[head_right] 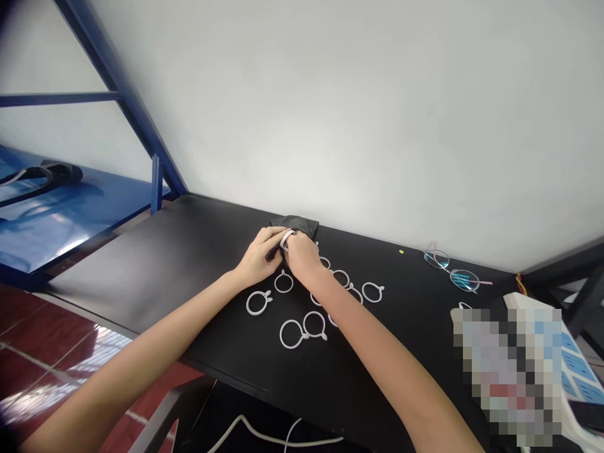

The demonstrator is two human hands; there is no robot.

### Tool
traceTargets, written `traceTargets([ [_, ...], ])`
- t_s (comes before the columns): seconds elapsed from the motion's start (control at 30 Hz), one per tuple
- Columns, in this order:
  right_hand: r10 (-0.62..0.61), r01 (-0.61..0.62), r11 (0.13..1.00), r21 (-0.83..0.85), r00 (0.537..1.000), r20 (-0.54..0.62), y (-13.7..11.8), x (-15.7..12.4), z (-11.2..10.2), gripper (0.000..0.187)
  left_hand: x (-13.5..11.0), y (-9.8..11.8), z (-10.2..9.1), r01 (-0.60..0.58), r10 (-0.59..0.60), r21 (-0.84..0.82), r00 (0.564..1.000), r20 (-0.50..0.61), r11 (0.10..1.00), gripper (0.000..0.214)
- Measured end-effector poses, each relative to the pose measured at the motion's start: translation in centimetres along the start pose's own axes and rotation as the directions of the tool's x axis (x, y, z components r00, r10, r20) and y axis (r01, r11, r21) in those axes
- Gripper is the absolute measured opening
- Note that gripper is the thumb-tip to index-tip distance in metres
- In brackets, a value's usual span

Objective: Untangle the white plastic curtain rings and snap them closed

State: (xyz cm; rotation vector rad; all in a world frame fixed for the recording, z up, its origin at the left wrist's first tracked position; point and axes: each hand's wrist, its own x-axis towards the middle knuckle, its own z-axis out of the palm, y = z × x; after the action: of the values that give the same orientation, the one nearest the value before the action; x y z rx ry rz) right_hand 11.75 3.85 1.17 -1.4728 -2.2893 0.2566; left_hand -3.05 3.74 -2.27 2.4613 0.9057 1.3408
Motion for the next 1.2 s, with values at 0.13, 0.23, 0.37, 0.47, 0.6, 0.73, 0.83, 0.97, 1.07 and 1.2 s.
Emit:
traceTargets([
  [0.13,-0.012,0.011,0.998,0.059,1.0,0.028,-0.1,0.3,-0.9,0.016,0.3,0.5,-0.1,0.149,-0.162,-0.214,0.986,-0.048,0.966,0.061],
  [0.23,-0.084,0.077,0.986,0.15,0.995,0.045,0.6,-0.3,-1.9,0.019,0.4,0.3,-0.3,0.249,-0.286,-0.418,0.958,-0.028,0.874,0.056],
  [0.37,-0.186,0.178,0.971,0.161,0.982,0.037,1.2,-1.2,-2.7,0.029,0.5,0.0,-0.3,0.334,-0.389,-0.593,0.92,0.038,0.733,0.049],
  [0.47,-0.143,0.143,0.99,-0.001,0.987,0.075,1.0,-1.2,-2.8,0.021,0.5,-0.2,-0.2,0.366,-0.427,-0.643,0.902,0.067,0.673,0.047],
  [0.6,-0.08,0.078,0.996,0.047,0.996,0.027,0.5,-1.0,-2.9,0.015,0.5,-0.2,-0.2,0.402,-0.474,-0.658,0.877,0.077,0.636,0.048],
  [0.73,0.014,-0.013,1.0,-0.011,0.999,0.032,0.0,-1.1,-2.8,0.012,0.5,-0.1,-0.3,0.412,-0.466,-0.639,0.88,0.094,0.65,0.048],
  [0.83,0.044,-0.03,0.985,-0.169,0.996,0.077,-0.2,-1.0,-2.2,0.016,0.5,0.0,-0.4,0.342,-0.363,-0.557,0.929,0.077,0.757,0.049],
  [0.97,0.085,-0.074,0.981,-0.179,0.995,0.054,-0.2,-0.6,-1.1,0.016,0.6,0.2,-0.6,0.242,-0.25,-0.383,0.968,0.03,0.891,0.051],
  [1.07,0.034,-0.034,0.999,0.006,0.999,0.015,0.1,-0.6,-0.6,0.014,0.7,0.1,-0.7,0.217,-0.233,-0.268,0.972,-0.029,0.939,0.04],
  [1.2,-0.058,0.052,0.976,0.212,0.998,0.024,1.6,-0.7,-1.0,0.018,0.5,-0.5,-0.4,0.25,-0.277,-0.174,0.949,-0.151,0.952,0.02],
])
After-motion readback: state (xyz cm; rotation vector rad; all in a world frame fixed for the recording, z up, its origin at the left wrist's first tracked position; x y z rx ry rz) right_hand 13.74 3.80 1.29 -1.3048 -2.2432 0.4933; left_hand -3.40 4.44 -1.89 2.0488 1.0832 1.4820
